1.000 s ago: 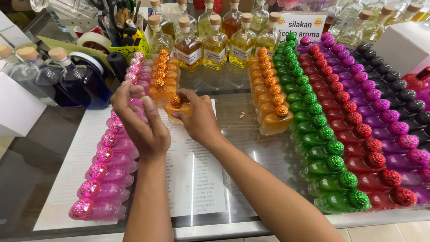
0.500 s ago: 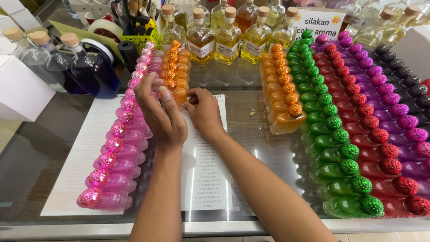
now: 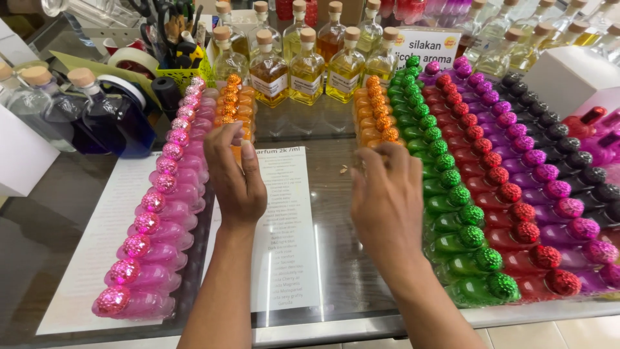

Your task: The person assembles perfume spray bottles by inserting the spray pump mechanism into the bottle, tightening the gold cap, and placing it back into a row on the display counter.

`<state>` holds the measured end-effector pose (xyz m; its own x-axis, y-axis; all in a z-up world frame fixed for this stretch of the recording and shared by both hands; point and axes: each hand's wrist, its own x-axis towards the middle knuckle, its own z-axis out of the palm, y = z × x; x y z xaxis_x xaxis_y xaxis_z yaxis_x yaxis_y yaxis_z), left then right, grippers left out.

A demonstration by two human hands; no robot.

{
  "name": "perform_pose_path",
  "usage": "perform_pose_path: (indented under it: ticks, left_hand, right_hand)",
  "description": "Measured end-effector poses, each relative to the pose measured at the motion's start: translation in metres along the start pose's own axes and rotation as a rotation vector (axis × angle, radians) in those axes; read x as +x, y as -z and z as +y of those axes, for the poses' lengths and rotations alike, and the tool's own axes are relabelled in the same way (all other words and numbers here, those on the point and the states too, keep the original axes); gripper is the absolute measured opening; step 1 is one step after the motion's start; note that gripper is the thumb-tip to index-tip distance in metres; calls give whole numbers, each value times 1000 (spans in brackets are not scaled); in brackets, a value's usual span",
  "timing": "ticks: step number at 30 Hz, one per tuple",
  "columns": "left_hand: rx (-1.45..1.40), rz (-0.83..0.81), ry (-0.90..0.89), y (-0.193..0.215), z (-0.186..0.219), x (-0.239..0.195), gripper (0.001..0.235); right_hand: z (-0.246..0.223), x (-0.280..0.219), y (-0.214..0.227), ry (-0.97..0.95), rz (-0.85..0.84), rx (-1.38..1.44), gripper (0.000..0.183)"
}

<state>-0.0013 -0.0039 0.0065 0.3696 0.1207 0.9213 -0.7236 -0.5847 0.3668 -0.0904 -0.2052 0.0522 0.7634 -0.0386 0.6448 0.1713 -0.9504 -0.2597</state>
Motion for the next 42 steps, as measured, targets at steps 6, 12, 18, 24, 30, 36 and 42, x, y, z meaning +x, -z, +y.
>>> perform_pose_path:
  ticks: [6,12,18,24,30,36,42]
  left_hand:
    - [-52,-103,42,-12,9,-2,29]
    - [-84,-253,132,-10,13,-4,30]
    - [-116,-446,277,-8,15,-9,33]
    - [-217,-660,400,-8,22,-11,59]
    - [-130,-897,260,-22,14,-25,90]
    - [4,-881,528,-26,-19,-36,42]
    - [-50,-759,482,-10,-4,-15,55]
  right_hand:
    - [39,-8,-2,-147,-158,-168,34]
    - [47,-6,-17,-179,-159,-112,31]
    - [48,0,-29,-251,-158,-84,23]
    - [36,-8,-30,-173,-293,-42,22]
    - [-1,4,-51,-3,-389,82,23]
    - [-26,31,-86,33,-400,341,21]
    - [-2,30,-114,-131,-155,930,16]
